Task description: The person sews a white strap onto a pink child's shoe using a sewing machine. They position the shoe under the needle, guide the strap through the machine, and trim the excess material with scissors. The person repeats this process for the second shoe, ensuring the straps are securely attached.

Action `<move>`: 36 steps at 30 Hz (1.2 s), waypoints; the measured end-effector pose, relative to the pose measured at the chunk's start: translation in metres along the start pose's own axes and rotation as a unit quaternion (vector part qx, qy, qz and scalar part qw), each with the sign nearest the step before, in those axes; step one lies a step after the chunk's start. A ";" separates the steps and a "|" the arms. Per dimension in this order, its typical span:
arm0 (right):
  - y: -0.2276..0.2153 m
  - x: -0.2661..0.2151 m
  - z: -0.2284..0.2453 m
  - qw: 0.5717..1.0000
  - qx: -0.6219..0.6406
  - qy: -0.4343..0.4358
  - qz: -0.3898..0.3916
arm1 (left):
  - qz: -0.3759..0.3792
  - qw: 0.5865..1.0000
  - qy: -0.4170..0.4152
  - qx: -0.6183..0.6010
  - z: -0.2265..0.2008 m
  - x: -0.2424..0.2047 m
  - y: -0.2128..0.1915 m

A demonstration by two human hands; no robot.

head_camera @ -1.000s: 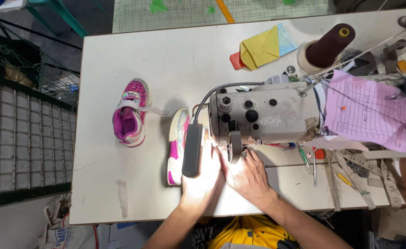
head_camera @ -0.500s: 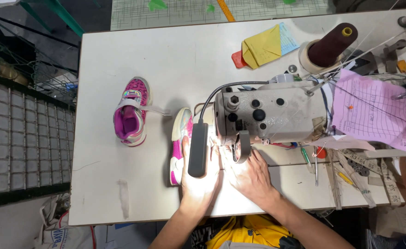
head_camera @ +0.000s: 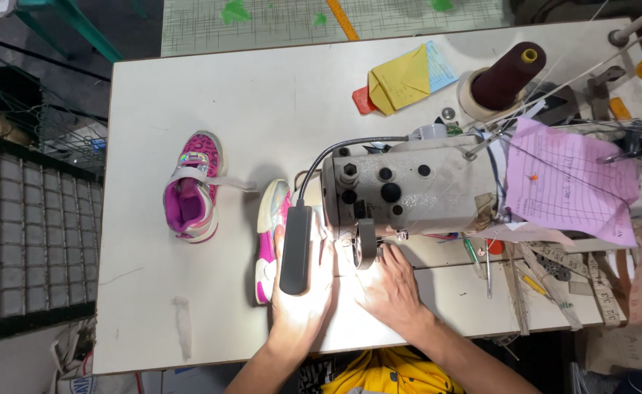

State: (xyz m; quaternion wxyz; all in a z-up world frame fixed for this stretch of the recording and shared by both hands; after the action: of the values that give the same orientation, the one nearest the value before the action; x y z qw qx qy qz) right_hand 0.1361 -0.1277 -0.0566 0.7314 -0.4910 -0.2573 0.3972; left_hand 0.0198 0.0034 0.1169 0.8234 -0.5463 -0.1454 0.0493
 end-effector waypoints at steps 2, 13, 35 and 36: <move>-0.032 0.004 0.024 0.997 0.000 -0.060 -0.038 | -0.092 0.995 -0.019 0.038 0.009 0.004 -0.027; -0.109 -0.008 0.066 0.964 -0.029 -0.182 -0.191 | -0.022 0.999 -0.037 0.031 -0.013 -0.002 -0.004; -0.218 -0.079 -0.076 0.905 -0.182 -0.074 -0.379 | 0.055 0.958 0.008 0.282 -0.043 -0.003 0.047; -0.215 -0.081 -0.079 0.908 -0.180 -0.068 -0.371 | 0.061 0.959 0.015 0.278 -0.042 -0.003 0.043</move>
State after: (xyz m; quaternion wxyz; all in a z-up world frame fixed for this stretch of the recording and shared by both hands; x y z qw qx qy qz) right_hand 0.2226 -0.2795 0.1121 0.7057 -0.4557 -0.5371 0.0765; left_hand 0.0326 -0.0174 0.0621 0.9403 -0.3045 -0.0797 0.1292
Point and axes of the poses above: each hand's wrist, its own x-axis towards the middle knuckle, its own y-axis out of the palm, z = x × y, the point moved 4 cm from there along x, towards the middle knuckle, and after that the axes turned 1 degree about -y, right-handed, at the moved point
